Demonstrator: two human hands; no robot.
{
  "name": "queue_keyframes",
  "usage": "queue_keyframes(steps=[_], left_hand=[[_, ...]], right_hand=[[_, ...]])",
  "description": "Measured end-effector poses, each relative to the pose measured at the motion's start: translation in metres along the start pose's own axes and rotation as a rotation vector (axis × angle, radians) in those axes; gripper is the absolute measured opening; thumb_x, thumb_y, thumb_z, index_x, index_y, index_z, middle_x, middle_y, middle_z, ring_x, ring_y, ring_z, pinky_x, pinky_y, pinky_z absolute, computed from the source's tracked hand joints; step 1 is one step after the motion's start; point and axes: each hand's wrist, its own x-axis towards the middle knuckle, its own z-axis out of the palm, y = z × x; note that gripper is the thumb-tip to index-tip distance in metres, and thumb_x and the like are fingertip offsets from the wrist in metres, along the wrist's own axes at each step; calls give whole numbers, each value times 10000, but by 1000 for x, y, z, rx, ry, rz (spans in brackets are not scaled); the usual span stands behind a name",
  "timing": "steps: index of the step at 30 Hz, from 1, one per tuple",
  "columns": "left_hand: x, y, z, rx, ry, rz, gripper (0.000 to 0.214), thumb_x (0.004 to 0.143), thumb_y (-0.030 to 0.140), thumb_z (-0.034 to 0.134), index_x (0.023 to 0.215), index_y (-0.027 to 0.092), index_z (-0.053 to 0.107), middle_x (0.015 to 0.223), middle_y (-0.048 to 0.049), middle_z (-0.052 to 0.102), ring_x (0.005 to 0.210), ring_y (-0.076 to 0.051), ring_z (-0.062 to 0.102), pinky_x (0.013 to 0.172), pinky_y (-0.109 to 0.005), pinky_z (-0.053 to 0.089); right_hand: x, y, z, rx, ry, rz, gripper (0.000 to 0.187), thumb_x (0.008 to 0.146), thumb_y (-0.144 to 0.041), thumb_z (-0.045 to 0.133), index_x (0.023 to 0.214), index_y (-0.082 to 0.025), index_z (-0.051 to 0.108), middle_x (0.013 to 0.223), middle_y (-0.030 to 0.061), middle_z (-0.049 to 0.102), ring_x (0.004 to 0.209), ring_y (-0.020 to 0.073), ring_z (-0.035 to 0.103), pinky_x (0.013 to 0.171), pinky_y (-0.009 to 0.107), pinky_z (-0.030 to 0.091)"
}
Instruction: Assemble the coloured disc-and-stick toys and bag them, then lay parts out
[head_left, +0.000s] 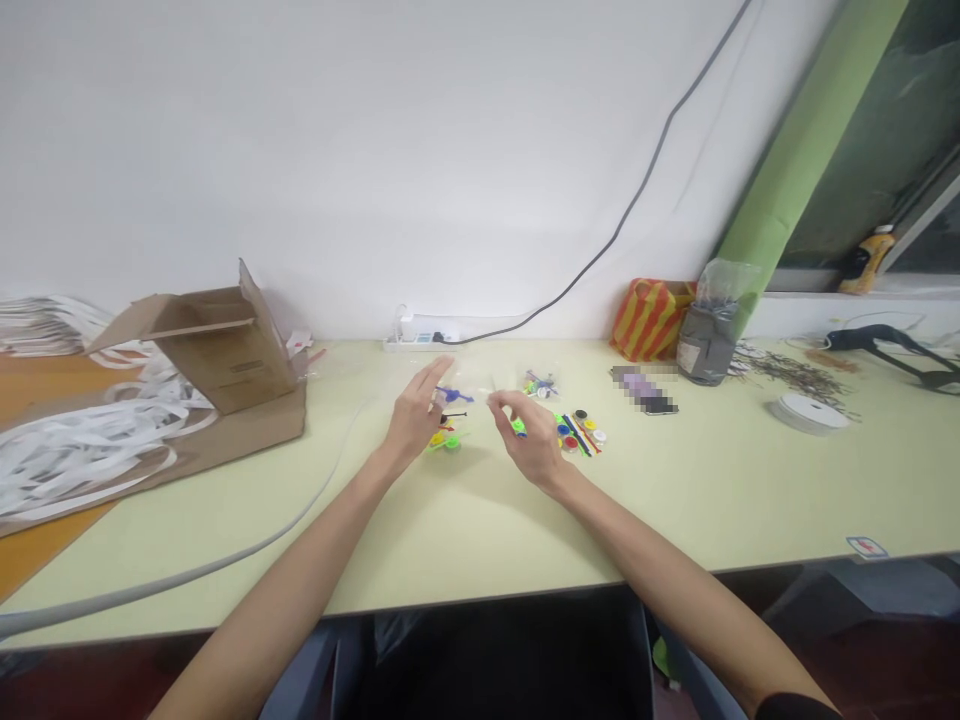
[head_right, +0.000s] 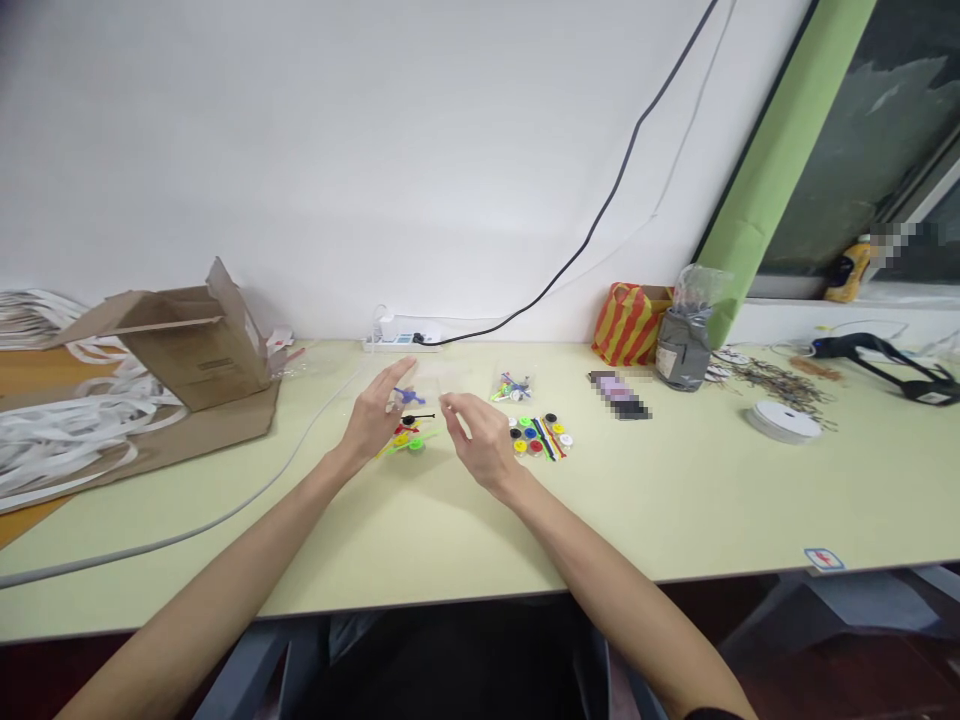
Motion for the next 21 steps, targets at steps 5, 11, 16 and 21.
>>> queue_keyframes(steps=[5, 11, 16, 21], left_hand=[[5, -7, 1, -358, 55, -406, 400, 893, 384, 572, 1209, 160, 673, 1292, -120, 671, 1193, -292, 618, 941, -420, 546], [6, -4, -13, -907, -171, -573, 507, 846, 457, 700, 1270, 183, 642, 1352, -168, 634, 1266, -317, 590, 828, -347, 574], [5, 9, -16, -1025, -370, -595, 570, 846, 412, 735, 1339, 167, 589, 1353, -220, 619, 1195, -346, 642, 715, -301, 594], [9, 14, -24, -1134, -369, -621, 637, 853, 395, 730, 1412, 203, 490, 1400, -213, 584, 1191, -350, 646, 578, -250, 593]], right_hand=[[-2, 6, 5, -66, -132, 100, 106, 984, -176, 470, 1070, -224, 510, 965, 59, 617, 854, 188, 583, 762, 333, 476], [-11, 16, 18, -319, -719, 94, 233, 960, -150, 564, 1177, -213, 618, 1118, 94, 621, 1080, 244, 518, 877, 363, 414], [-13, 16, 32, -432, -762, 130, 115, 961, -158, 583, 1002, -177, 688, 1045, 98, 631, 1054, 243, 502, 844, 351, 386], [-9, 21, 31, -405, -664, 164, 154, 983, -164, 551, 918, -185, 689, 970, 81, 659, 989, 233, 512, 822, 343, 384]])
